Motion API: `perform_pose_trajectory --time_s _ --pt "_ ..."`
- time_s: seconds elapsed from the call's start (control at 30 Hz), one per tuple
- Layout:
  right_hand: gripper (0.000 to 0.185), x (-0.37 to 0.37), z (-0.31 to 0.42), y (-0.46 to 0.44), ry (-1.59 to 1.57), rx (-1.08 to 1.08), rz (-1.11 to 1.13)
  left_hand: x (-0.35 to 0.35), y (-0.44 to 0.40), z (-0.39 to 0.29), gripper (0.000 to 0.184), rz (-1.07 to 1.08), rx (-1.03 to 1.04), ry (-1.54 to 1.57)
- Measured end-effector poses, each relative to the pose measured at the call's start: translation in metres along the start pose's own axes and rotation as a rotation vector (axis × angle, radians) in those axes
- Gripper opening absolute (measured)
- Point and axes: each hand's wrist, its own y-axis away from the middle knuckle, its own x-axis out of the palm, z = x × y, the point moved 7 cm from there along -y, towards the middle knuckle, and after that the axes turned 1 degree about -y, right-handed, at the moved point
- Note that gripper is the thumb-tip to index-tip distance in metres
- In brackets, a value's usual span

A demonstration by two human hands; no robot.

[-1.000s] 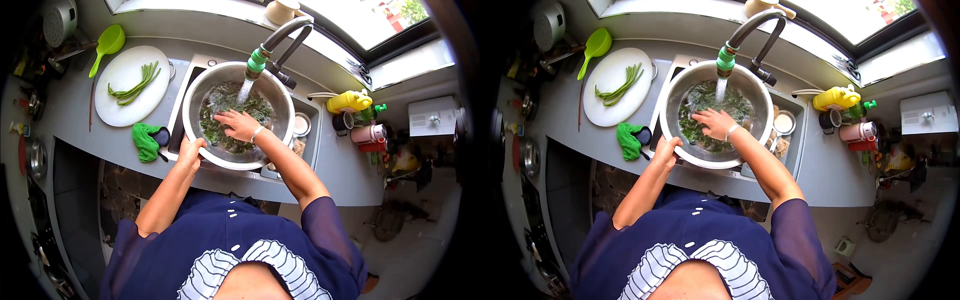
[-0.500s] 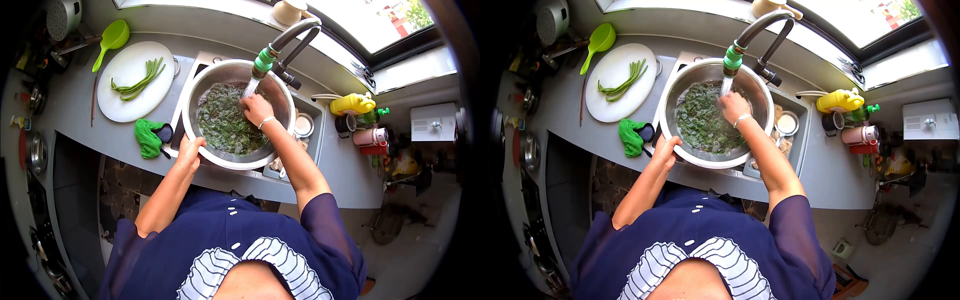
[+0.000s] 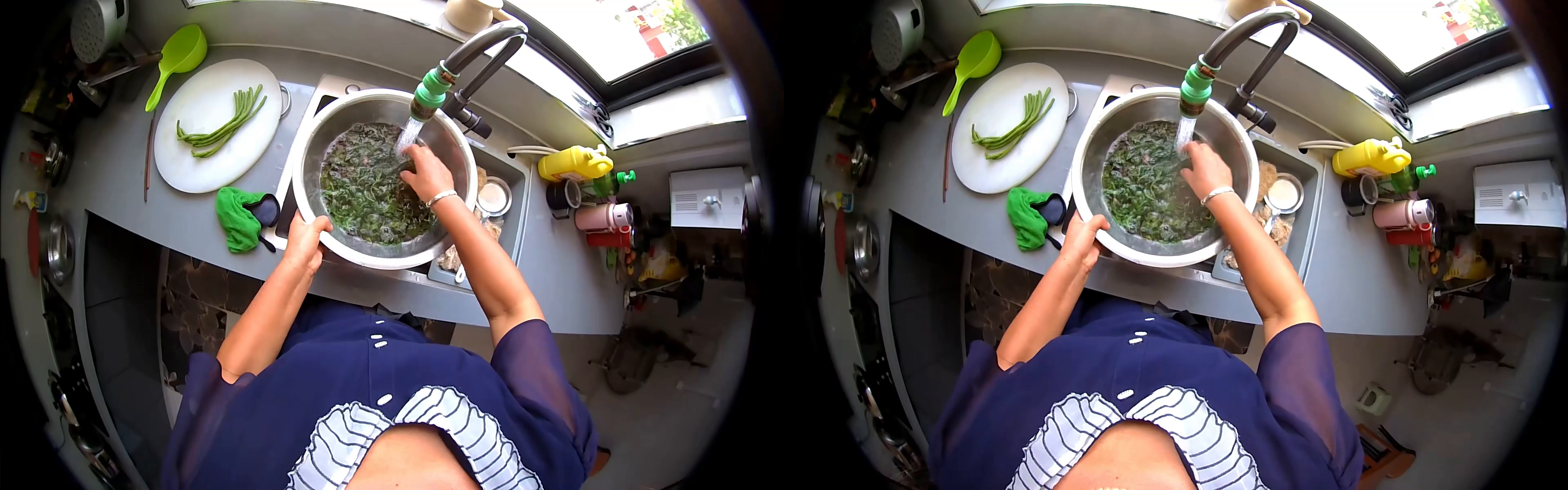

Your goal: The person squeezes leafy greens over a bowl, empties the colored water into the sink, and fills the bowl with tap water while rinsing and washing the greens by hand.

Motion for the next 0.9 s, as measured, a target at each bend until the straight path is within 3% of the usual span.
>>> perform_pose_trajectory --time_s 0.07,0.13,0.2,0.27,0.33,0.47,0.57,0.6,0.73,0.8,0.83,0.87,0.9 --pt "0.049 0.01 0.01 0.016 -0.095 -0.043 0.166 -0.001 -0.001 0.001 0.047 0.0 -0.009 -0.016" --pt "0.043 0.026 0.041 0.036 -0.127 -0.36 0.336 0.0 -0.001 0.001 0.051 -0.001 -0.025 -0.032" --pt "0.041 0.028 0.041 0.037 -0.132 -0.499 0.386 0.001 -0.001 0.001 0.05 0.012 -0.012 -0.05" --pt "0.045 0.017 0.008 0.015 -0.033 -0.309 0.112 0.0 0.0 0.002 0.049 0.012 -0.01 -0.046" --pt "0.048 0.009 -0.003 0.011 0.019 0.008 0.072 -0.002 0.0 0.005 0.048 0.012 -0.009 -0.044" --pt "0.046 0.012 0.062 0.036 -0.141 -0.331 0.07 0.002 0.0 0.009 0.05 0.019 -0.042 -0.031" --pt "0.039 0.029 0.084 0.055 -0.034 -0.708 0.294 0.006 0.003 0.007 0.052 0.03 -0.037 -0.029" --pt "0.039 0.032 0.075 0.051 -0.032 -0.702 0.286 0.006 0.003 0.005 0.052 0.038 -0.025 -0.035" --pt "0.047 0.01 0.027 0.017 0.081 -0.355 0.094 -0.003 0.003 0.007 0.056 -0.002 -0.058 -0.013" --pt "0.048 -0.01 0.025 0.021 0.083 -0.2 -0.096 -0.003 0.002 0.007 0.056 -0.012 -0.056 0.003" --pt "0.05 -0.007 0.024 0.025 0.073 -0.123 -0.054 -0.004 -0.002 0.009 0.056 -0.009 -0.043 0.006" --pt "0.052 0.009 0.019 0.029 0.03 -0.027 0.135 -0.003 -0.005 0.011 0.056 -0.004 -0.029 0.009" --pt "0.052 0.024 0.026 0.037 0.02 -0.099 0.212 -0.004 -0.009 0.013 0.055 -0.002 -0.041 -0.024"
